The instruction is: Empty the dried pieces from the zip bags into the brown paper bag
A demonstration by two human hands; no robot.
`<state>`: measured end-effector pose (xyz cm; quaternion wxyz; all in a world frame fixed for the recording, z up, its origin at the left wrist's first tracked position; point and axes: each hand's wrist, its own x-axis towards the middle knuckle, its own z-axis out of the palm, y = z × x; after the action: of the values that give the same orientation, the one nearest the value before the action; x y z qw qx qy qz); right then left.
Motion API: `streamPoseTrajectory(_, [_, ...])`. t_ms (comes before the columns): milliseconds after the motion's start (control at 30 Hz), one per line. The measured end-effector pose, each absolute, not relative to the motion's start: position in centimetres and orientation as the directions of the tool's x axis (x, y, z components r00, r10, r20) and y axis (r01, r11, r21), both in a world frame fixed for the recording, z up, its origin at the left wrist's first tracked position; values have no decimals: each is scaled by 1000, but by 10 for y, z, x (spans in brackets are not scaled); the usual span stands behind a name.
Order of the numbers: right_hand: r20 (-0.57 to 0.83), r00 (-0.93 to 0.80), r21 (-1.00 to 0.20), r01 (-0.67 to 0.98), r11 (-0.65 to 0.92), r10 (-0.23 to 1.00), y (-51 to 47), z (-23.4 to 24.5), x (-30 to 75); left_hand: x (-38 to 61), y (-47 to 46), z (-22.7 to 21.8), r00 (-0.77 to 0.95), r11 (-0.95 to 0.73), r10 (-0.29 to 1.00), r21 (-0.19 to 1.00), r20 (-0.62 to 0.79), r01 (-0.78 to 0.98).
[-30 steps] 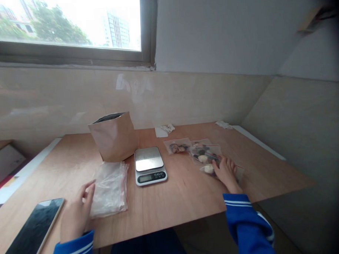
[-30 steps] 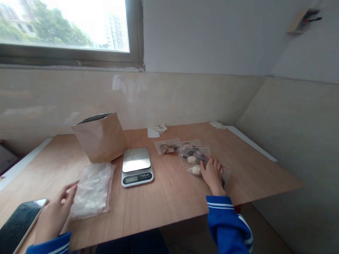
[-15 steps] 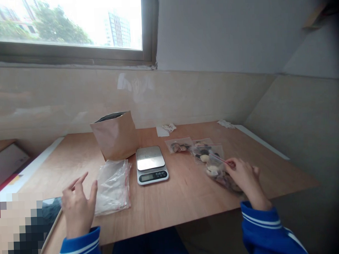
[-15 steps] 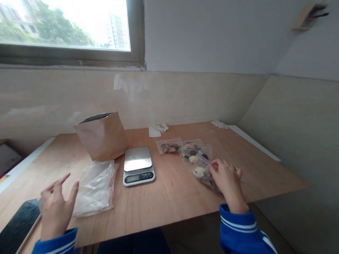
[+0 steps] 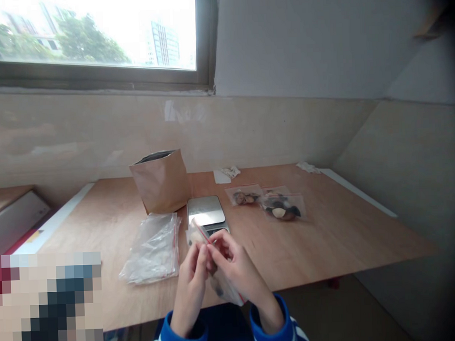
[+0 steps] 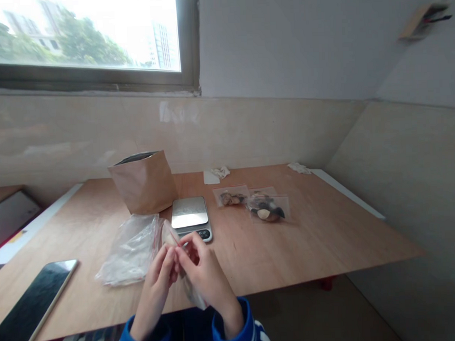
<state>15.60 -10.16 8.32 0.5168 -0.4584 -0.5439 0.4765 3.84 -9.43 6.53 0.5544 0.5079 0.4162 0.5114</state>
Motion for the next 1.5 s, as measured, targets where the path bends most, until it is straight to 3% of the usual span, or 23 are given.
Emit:
streamPoseTrajectory(133, [154, -143, -986, -86, 143, 978, -105, 86, 146, 31, -92, 66, 80, -54, 995, 989, 66, -139])
streamPoseTrajectory(300, [167, -170, -985, 18, 172, 971, -105, 84, 150, 30, -90, 68, 11, -71, 997, 990, 73, -125])
streamPoseTrajectory(500, [151, -96, -987, 48, 156, 984, -106, 78, 151, 31, -90, 69, 60, -115, 991, 992, 118, -42])
streamPoseTrajectory(700, [188, -130, -945, 247, 216, 973, -106, 78, 146, 33, -87, 73, 68, -163, 985, 985, 159, 59])
streamPoseTrajectory(900, [222, -120, -932, 264, 247, 967, -102, 72, 141, 34, -83, 67, 26, -186, 982, 974, 185, 132])
streamPoseTrajectory(1133, [227, 57, -932, 303, 200, 972, -96, 58, 146, 23, -79, 59, -29, -178, 982, 958, 189, 224])
streamPoseTrajectory(1233, [225, 261, -955, 249, 160, 939, -95, 54, 156, 6, -75, 61, -177, -137, 967, 963, 181, 233])
streamPoseTrajectory(1333, [188, 333, -982, 94, 166, 924, -97, 57, 160, -5, -73, 65, -133, -121, 980, 975, 147, 187])
streamPoseTrajectory(1500, [136, 364, -965, -163, 207, 921, -106, 68, 148, 10, -75, 53, -153, -22, 988, 995, 6, -101])
